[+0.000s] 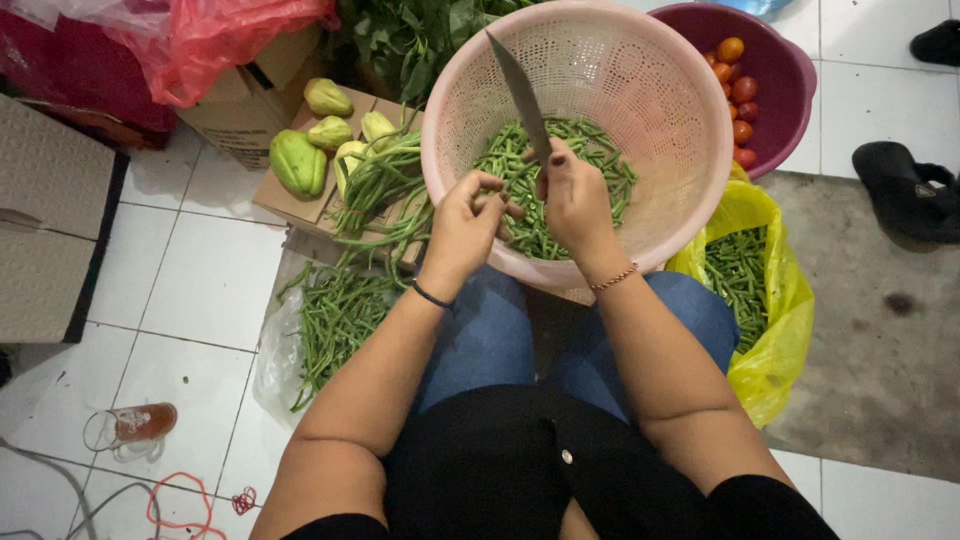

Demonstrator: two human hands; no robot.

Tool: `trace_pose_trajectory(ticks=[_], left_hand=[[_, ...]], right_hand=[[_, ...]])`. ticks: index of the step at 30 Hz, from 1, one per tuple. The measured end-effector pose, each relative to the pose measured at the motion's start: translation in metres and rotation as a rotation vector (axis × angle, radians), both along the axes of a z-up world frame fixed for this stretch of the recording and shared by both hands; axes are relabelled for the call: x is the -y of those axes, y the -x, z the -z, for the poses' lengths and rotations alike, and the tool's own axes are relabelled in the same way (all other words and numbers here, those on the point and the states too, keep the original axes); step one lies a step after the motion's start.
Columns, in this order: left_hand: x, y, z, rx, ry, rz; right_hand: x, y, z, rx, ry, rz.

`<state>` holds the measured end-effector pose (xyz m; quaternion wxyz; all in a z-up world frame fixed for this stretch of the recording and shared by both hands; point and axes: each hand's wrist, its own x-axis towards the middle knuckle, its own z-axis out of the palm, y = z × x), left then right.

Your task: The person sits on the floor and uses a knife to trim the ends of long green beans, placing the trimmed pieces into a pink colander. The person handles the beans one at a time, cutting and dropping them into the container.

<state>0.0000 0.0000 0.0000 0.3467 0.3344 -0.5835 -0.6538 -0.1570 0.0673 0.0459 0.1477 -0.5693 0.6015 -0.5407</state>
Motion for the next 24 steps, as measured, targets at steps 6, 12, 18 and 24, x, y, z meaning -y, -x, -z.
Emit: trace_pose_trajectory(ticks=[6,12,18,24], left_hand=[[0.003,0.002,0.006,-0.031,0.032,0.018],[0.003,0.004,0.01,0.06,0.015,0.02],[0.011,0.002,0.012,0.144,0.379,-0.205],[0.006,0.015,0.015,0.13,0.289,-0.216]], right_hand=[[0.002,0.008,0.01,0.015,-0.005,0.021],[0.003,0.018,0.013,-0.049,0.004,0.089],[-0.006,0.017,0.0,0.119,-0.053,-0.059],[-0.011,-0.014,-0.002,-0.168,-0.096,-0.037]])
